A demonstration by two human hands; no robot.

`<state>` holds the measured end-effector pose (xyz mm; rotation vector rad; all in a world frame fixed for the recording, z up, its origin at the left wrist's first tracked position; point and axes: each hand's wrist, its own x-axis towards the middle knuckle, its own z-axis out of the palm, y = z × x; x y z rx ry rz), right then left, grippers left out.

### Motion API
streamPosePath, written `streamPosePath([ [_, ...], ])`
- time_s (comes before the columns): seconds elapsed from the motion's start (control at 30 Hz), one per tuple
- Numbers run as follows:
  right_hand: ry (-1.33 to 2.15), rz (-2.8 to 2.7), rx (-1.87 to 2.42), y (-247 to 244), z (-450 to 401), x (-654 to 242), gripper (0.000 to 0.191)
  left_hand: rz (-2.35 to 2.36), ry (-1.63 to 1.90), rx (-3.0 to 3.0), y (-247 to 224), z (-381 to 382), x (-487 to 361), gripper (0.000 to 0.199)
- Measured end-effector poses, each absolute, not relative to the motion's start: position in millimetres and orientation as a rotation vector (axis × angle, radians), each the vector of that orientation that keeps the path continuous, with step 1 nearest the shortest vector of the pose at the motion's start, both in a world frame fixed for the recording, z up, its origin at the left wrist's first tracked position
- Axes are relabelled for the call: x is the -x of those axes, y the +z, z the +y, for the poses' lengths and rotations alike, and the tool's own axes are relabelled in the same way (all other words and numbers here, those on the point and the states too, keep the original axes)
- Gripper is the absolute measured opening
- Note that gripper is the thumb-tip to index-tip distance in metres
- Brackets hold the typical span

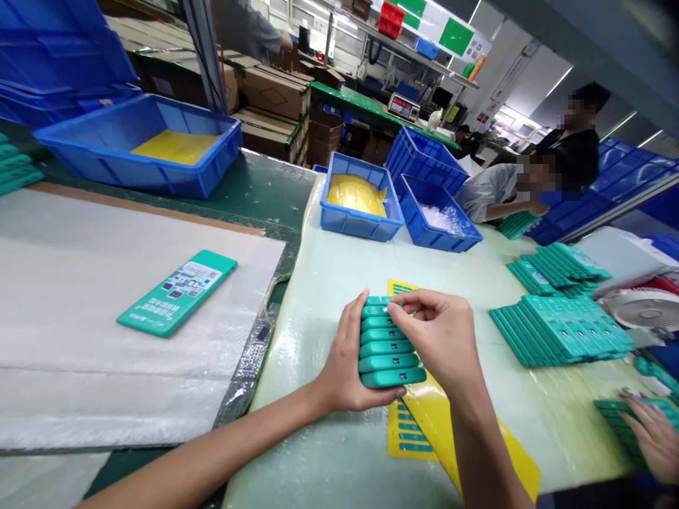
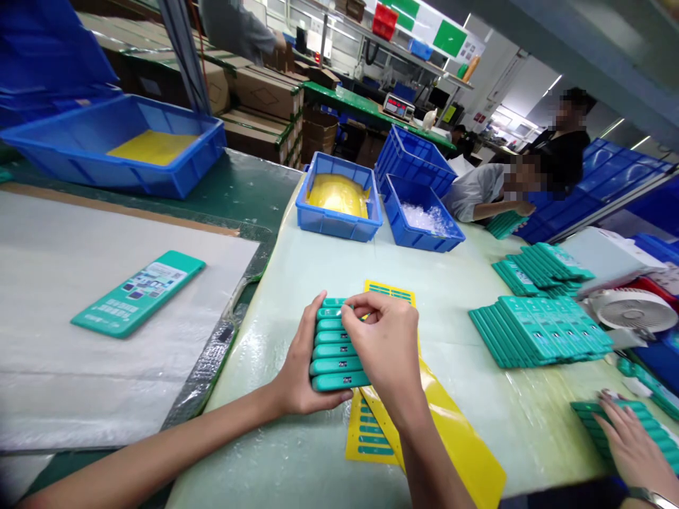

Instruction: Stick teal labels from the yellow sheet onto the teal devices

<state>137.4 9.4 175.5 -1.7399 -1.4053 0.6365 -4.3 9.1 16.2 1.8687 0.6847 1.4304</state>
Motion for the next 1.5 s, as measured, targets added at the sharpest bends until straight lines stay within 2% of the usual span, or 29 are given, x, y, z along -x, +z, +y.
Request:
streamPosePath([
  [0.07, 0.533, -1.536, 1.819, 176.7, 14.9, -147.0, 0.046, 0.688, 1.430, -1.871, 17.2, 9.5, 5.2, 0.144],
  [0.17, 0.386, -1.553, 1.849, 178.9, 26.0, -168.5, 0.079, 0.692, 1.430, -1.869, 19.3, 10.2, 5.8, 0.143],
  [0.2, 0.403, -1.520, 1.807, 178.4, 30.0, -175.8, 0.084, 0.689, 1.430, -1.871, 19.7, 10.4, 5.8, 0.143],
  [0.27, 0.600, -1.495, 1.676, 173.3, 37.3, -186.9, 0.079, 0.682, 1.424, -1.878, 19.5, 10.6, 5.2, 0.142],
  [0.4, 1.025, -1.490, 1.482, 149.6, 46.6, -188.6, 0.047, 0.723, 1.456, -1.860, 15.2, 11.7, 4.9, 0.140],
  [0.57, 1.108, -1.386, 1.367, 129.2, 54.3, -174.9, 0.051, 0.749, 1.373, -1.898, 14.6, 14.4, 9.8, 0.143],
  [0.63, 0.955, -1.400, 1.455, 129.5, 58.0, -179.2, 0.053, 0.750, 1.357, -1.905, 15.9, 16.1, 10.8, 0.141],
  [0.7, 0.620, -1.436, 1.656, 131.2, 56.2, -195.1, 0.048, 0.769, 1.378, -1.895, 16.4, 18.0, 10.4, 0.140],
  [0.77, 0.423, -1.489, 1.839, 129.7, 42.4, -220.3, 0.034, 0.788, 1.413, -1.882, 16.1, 19.3, 9.5, 0.141],
  [0.83, 0.502, -1.532, 1.947, 121.4, 14.4, -246.8, 0.013, 0.785, 1.408, -1.893, 16.1, 19.7, 9.4, 0.141],
  [0.87, 0.562, -1.531, 2.002, 114.2, -3.3, -257.6, 0.014, 0.778, 1.386, -1.903, 16.5, 19.5, 9.8, 0.140],
  [0.93, 0.626, -1.508, 2.098, 95.6, -39.3, -271.1, 0.030, 0.769, 1.343, -1.909, 18.2, 18.9, 11.2, 0.139],
  [1.03, 0.572, -1.496, 2.107, 66.6, -74.4, -271.8, 0.041, 0.770, 1.327, -1.894, 21.4, 18.0, 12.9, 0.139],
  [1.17, 0.396, -1.435, 2.102, 47.0, -65.0, -258.6, 0.034, 0.774, 1.302, -1.883, 23.1, 17.7, 13.8, 0.139],
  [1.43, 0.290, -1.422, 2.314, 40.8, -19.1, -224.3, 0.014, 0.784, 1.307, -1.906, 23.2, 15.8, 15.5, 0.139],
  [1.5, 0.247, -1.428, 2.367, 38.5, -22.6, -215.8, 0.015, 0.785, 1.304, -1.902, 23.4, 14.7, 15.3, 0.139],
])
